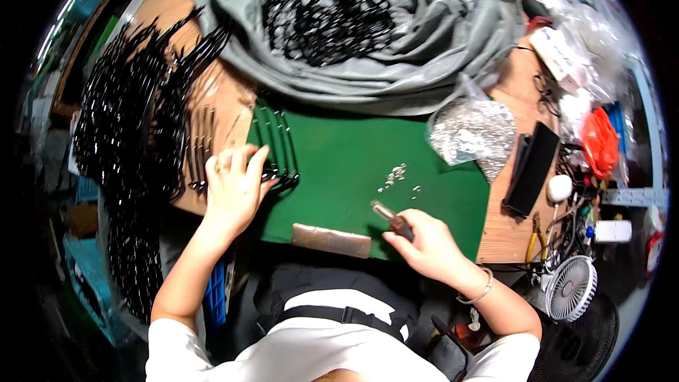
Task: The person uses pliers to repeatedly press and adjust the temple arms of multiple black eyeglass frames. They handle each frame one at a time, applying pressure near the hinge area, then place the frame aside and pick up the next one from a pile on the table.
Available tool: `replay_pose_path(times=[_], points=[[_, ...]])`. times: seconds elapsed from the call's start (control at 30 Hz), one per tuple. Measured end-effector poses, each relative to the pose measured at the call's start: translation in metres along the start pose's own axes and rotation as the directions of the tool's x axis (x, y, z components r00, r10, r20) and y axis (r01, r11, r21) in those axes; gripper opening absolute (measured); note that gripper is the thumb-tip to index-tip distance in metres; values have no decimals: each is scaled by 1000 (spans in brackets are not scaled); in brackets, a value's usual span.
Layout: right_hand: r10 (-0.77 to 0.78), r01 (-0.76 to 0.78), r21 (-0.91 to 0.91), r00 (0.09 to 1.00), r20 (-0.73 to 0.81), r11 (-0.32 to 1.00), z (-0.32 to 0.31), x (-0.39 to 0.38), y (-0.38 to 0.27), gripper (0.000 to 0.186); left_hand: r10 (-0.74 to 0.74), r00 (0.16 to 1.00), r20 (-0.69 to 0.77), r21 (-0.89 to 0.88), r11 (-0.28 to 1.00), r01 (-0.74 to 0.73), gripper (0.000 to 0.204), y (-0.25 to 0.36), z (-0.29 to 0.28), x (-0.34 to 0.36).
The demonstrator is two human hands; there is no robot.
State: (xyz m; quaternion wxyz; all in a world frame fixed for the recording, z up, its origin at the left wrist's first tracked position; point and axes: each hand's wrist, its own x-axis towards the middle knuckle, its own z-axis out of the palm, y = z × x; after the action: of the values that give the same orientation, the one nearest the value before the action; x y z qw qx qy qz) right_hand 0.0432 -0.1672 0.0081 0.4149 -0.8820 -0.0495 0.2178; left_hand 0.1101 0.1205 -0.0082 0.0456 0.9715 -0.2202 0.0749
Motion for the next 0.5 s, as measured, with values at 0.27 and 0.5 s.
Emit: replay_pose_path(times=[0.27,0.5], points=[[78,-78,69,997,1,995,-15,-13,4,20,168,937,-307,-519,796,-313,31,28,-20,91],[-49,49,-39,999,-4,998,1,-27,13,22,-58,895,-443,88,990,108,8,34,72,208]])
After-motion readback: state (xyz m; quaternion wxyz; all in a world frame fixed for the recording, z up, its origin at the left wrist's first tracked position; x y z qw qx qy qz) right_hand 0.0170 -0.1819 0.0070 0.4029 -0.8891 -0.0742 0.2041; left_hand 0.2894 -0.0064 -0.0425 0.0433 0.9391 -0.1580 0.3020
